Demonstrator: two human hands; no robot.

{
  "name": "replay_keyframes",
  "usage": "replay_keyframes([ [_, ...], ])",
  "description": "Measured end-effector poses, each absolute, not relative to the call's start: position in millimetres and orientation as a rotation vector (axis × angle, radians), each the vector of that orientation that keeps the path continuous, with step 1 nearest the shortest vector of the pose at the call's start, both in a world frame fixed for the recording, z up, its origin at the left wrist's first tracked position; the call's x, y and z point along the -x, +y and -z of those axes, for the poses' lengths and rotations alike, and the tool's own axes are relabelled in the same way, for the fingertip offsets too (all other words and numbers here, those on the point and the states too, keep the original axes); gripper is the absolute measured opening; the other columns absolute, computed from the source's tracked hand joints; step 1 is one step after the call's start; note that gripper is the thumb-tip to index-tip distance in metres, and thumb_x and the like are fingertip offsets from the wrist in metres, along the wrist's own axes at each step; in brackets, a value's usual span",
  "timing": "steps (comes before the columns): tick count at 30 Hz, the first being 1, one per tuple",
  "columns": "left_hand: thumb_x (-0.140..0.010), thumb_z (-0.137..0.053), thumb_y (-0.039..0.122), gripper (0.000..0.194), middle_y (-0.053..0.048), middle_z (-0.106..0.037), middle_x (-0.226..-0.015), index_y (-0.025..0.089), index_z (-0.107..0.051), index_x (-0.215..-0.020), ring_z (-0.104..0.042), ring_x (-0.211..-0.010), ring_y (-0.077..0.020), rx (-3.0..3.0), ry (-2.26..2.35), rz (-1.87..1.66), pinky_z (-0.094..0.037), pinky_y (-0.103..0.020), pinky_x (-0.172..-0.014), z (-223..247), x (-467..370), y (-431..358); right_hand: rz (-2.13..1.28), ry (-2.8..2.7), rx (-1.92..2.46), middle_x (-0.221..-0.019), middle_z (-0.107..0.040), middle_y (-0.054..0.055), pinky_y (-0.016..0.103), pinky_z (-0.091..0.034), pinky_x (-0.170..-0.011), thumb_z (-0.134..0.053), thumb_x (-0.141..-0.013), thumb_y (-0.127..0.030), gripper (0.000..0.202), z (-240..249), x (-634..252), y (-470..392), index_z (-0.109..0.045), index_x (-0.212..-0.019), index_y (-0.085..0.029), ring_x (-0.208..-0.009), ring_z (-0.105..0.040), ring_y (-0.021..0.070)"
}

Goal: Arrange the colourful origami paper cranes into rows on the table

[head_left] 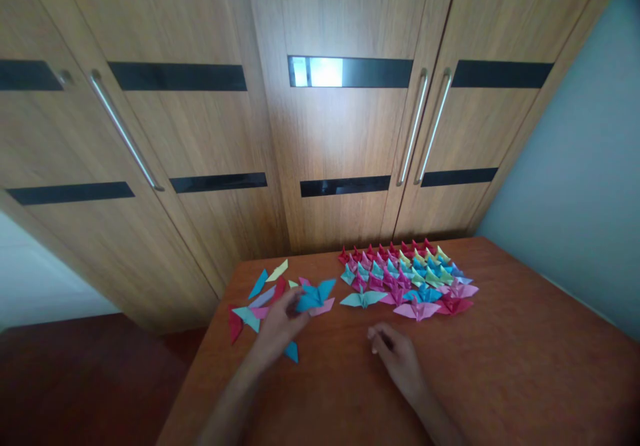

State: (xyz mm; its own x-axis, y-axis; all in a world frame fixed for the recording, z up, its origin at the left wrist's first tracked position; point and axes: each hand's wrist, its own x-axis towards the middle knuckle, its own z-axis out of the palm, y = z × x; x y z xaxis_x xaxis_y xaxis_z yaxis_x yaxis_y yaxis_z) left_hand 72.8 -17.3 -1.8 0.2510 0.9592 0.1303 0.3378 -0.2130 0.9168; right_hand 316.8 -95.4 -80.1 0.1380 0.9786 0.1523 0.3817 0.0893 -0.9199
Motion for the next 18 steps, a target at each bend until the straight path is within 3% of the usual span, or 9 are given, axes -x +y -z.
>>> replay_keyframes([
  [2, -0.073, -0.064, 0.025, 0.032, -0.005, -0.068, -0.098, 0.018, -0.06, -0.103, -0.062, -0.089, -0.0211, -1.726, 1.062, -0.841, -0.047, -0.03, -0.079, 11, -99, -37, -0.894, -1.255, 1.356, -0.062, -0.058, 0.001, 0.025, -0.04, -0.054, -0.042, -0.087, -0.053, 0.04, 80, -321, -96, -0.059, -0.073, -0.02, -0.057, -0.053, 0.0155],
  [7, -0.069, -0.064, 0.017, 0.039, -0.003, -0.068, -0.1, 0.022, -0.062, -0.107, -0.061, -0.086, -0.0202, -1.793, 1.105, -0.687, -0.047, -0.028, -0.074, 40, -132, -68, -0.965, -1.036, 1.274, -0.073, -0.063, 0.005, 0.025, -0.041, -0.051, -0.037, -0.088, -0.055, 0.045, 80, -327, -100, -0.063, -0.088, -0.018, -0.061, -0.057, 0.0169],
  [13, -0.068, -0.059, 0.012, 0.037, -0.002, -0.067, -0.099, 0.024, -0.063, -0.103, -0.06, -0.084, -0.0181, -1.823, 1.109, -0.714, -0.046, -0.024, -0.07, 53, -138, -80, -0.868, -1.434, 1.359, -0.078, -0.066, 0.004, 0.027, -0.046, -0.066, -0.055, -0.083, -0.037, 0.02, 74, -318, -102, -0.065, -0.079, -0.02, -0.074, -0.061, 0.0188],
  [18, -0.07, -0.051, 0.007, 0.035, -0.001, -0.067, -0.096, 0.023, -0.062, -0.1, -0.06, -0.09, -0.0172, -1.824, 1.096, -0.772, -0.044, -0.025, -0.081, 53, -138, -81, -0.825, -1.572, 1.401, -0.079, -0.068, 0.002, 0.027, -0.047, -0.07, -0.055, -0.081, -0.026, 0.013, 70, -312, -103, -0.067, -0.083, -0.022, -0.074, -0.062, 0.0177],
])
